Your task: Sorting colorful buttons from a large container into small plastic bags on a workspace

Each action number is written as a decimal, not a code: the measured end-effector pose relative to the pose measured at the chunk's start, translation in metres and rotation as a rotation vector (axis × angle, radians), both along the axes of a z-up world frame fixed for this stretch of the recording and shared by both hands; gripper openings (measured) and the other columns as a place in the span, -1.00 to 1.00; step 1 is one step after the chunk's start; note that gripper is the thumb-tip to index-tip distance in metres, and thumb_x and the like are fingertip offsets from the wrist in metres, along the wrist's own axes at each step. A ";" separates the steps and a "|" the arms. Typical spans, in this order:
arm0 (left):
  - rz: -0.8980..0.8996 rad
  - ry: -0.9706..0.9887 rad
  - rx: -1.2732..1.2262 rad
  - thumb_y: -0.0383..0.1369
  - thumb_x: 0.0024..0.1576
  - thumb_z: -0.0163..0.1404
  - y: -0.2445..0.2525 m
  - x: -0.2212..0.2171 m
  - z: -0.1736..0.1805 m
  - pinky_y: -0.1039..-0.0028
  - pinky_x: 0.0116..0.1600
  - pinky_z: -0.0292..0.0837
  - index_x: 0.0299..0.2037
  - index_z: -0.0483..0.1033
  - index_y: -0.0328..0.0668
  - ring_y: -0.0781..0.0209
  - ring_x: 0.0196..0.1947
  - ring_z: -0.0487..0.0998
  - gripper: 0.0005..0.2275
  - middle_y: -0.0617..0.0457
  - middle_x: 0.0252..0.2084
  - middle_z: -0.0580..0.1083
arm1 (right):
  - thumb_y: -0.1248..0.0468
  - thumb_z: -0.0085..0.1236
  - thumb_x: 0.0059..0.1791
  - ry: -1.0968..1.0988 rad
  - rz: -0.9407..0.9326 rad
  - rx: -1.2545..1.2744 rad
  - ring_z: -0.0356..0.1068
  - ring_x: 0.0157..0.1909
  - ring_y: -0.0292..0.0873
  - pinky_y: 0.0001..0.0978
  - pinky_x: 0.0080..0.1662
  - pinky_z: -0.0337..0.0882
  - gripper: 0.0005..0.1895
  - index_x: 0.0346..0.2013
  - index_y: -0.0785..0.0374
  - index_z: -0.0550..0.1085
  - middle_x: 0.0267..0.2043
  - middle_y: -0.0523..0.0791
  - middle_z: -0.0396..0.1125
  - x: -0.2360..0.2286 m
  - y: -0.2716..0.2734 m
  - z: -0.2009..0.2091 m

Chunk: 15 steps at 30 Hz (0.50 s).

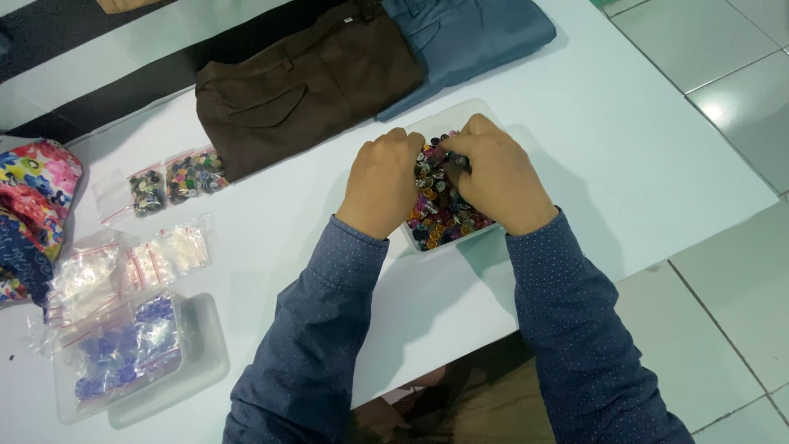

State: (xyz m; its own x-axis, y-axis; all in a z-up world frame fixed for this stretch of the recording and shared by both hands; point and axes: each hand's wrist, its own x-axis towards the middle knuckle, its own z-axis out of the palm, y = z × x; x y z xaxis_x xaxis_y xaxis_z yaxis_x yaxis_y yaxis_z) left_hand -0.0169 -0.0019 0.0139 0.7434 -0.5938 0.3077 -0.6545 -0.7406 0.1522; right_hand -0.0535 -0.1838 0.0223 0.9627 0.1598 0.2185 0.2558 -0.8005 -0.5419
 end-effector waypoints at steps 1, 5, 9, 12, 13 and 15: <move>0.002 0.001 0.001 -0.76 -0.04 0.06 0.000 0.001 0.000 0.26 -0.17 0.57 -0.07 0.61 -0.43 0.00 -0.39 0.63 -0.68 -0.13 -0.39 0.53 | 0.52 0.16 -0.10 0.001 0.002 0.001 0.47 -0.15 0.18 -0.04 -0.20 0.51 -0.66 -0.04 0.34 0.61 -0.21 0.02 0.33 -0.001 0.003 0.005; 0.009 -0.002 0.020 -0.73 -0.05 0.09 0.000 0.005 -0.001 0.31 -0.21 0.52 -0.14 0.63 -0.41 0.03 -0.43 0.60 -0.73 -0.07 -0.43 0.50 | 0.59 0.14 -0.22 0.084 0.064 -0.071 0.47 -0.15 0.19 -0.05 -0.21 0.50 -0.60 -0.09 0.43 0.60 -0.18 0.07 0.36 -0.003 0.009 0.010; 0.006 -0.016 0.010 -0.70 -0.04 0.11 -0.002 0.007 -0.008 0.32 -0.21 0.52 -0.17 0.63 -0.38 0.05 -0.42 0.60 -0.77 -0.06 -0.44 0.50 | 0.64 0.04 -0.21 0.060 0.039 -0.028 0.46 -0.15 0.17 -0.13 -0.23 0.49 -0.51 -0.01 0.41 0.59 -0.20 0.03 0.32 -0.007 0.010 0.016; 0.015 0.020 0.006 -0.70 -0.02 0.12 -0.004 0.006 -0.010 0.34 -0.21 0.53 -0.15 0.62 -0.41 0.04 -0.41 0.60 -0.77 -0.08 -0.42 0.51 | 0.62 0.06 -0.24 0.065 0.026 -0.066 0.45 -0.17 0.14 -0.11 -0.24 0.49 -0.47 0.01 0.39 0.58 -0.21 0.00 0.31 0.000 0.000 0.001; 0.014 0.020 0.006 -0.70 -0.02 0.12 -0.004 0.006 -0.009 0.34 -0.21 0.53 -0.15 0.62 -0.41 0.04 -0.41 0.60 -0.77 -0.08 -0.42 0.51 | 0.62 0.06 -0.24 0.064 0.026 -0.065 0.45 -0.17 0.14 -0.11 -0.24 0.49 -0.47 0.01 0.39 0.58 -0.21 0.00 0.31 0.001 -0.001 0.000; 0.008 -0.030 0.001 -0.72 -0.03 0.13 -0.003 0.005 -0.008 0.40 -0.27 0.53 -0.22 0.62 -0.40 0.07 -0.44 0.59 -0.80 -0.09 -0.44 0.49 | 0.58 0.12 -0.17 0.035 -0.017 -0.060 0.47 -0.19 0.19 -0.09 -0.24 0.51 -0.59 -0.02 0.42 0.57 -0.21 0.06 0.33 0.004 -0.002 -0.003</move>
State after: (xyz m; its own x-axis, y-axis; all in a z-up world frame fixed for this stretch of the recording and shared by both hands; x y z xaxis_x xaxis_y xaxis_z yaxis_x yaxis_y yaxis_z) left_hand -0.0117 -0.0048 0.0056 0.7385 -0.5882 0.3297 -0.6530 -0.7458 0.1321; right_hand -0.0499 -0.1856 0.0191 0.9722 0.1555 0.1748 0.2238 -0.8357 -0.5014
